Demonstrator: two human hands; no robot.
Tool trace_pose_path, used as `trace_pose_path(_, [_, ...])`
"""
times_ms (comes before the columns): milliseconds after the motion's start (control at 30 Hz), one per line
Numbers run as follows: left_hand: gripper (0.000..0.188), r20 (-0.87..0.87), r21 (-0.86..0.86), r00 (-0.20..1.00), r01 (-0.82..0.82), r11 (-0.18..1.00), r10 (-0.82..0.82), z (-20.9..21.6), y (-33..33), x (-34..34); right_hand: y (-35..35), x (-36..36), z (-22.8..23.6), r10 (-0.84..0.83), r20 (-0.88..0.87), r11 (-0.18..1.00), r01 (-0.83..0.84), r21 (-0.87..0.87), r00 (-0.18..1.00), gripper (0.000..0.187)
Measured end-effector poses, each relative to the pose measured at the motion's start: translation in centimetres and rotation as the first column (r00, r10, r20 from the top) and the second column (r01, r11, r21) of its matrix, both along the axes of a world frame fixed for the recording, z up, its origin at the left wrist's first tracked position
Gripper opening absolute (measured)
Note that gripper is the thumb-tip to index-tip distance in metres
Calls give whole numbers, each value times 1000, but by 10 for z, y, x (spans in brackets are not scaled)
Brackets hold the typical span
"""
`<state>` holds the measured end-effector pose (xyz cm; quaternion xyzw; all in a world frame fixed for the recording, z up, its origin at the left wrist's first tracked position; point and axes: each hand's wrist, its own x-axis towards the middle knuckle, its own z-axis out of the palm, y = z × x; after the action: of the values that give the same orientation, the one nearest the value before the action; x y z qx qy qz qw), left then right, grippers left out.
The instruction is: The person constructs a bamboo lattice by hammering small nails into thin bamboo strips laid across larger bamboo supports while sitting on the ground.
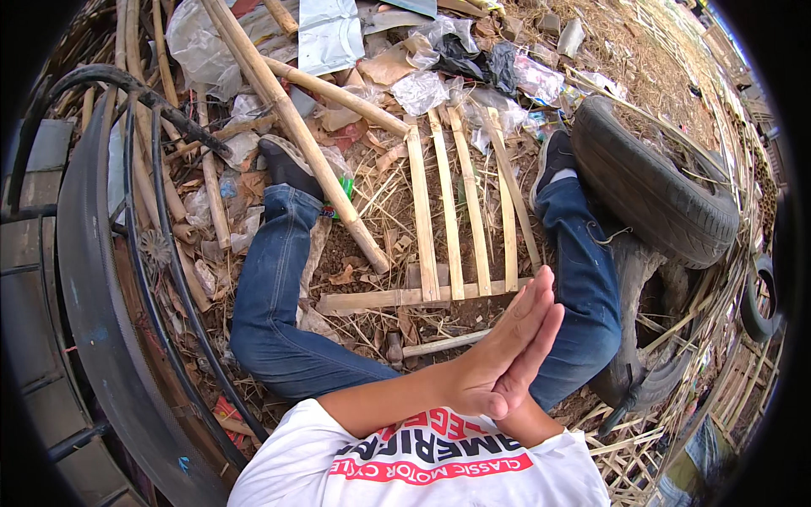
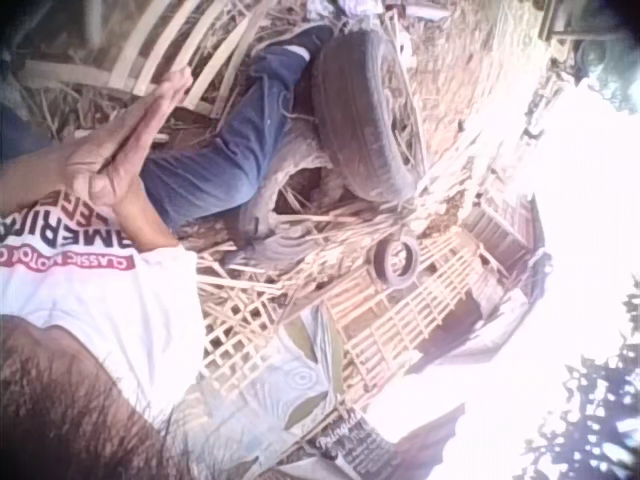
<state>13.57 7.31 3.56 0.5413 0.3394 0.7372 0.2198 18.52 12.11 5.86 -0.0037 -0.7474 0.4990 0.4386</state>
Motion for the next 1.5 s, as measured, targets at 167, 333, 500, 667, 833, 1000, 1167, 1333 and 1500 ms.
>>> trace_pose_path(167, [97, 33, 96, 999, 37, 995, -40, 22, -8, 17, 6, 7, 20, -28, -89, 999, 32, 44, 996, 92])
trace_pose_path(333, [94, -18, 129, 1000, 12, 992, -10, 18, -9, 28, 10, 9, 36, -80, 5, 995, 80, -51, 997, 81])
trace_pose_path(500, [100, 3, -11, 999, -50, 999, 50, 31, -20, 6, -14, 27, -5, 129, 101, 990, -134, 51, 987, 97])
trace_pose_path(667, [92, -70, 108, 995, -63, 992, 71, 34, -9, 9, 6, 12, 15, -11, 46, 999, 13, -39, 999, 92])
trace_pose_path(833, [84, -10, 50, 997, 76, 996, -76, 37, -12, 12, 10, 8, 21, -78, 72, 990, 85, -112, 994, 87])
trace_pose_path(1000, [82, -28, -19, 991, 131, 991, -131, 27, -16, 23, 9, 11, 30, -155, 131, 952, 183, -245, 979, 101])
trace_pose_path(1167, [83, -80, 7, 997, -9, 1000, 9, 35, -10, 9, 0, 19, 5, -82, 137, 970, 110, -218, 987, 103])
trace_pose_path(1333, [87, -113, -106, 993, -35, 994, 22, 31, -16, 10, -19, 31, -20, 57, 163, 980, -24, -197, 985, 106])
trace_pose_path(1500, [90, -136, -225, 985, -138, 965, 109, 28, -20, -6, -28, 36, -29, 182, 229, 972, -139, -190, 956, 108])
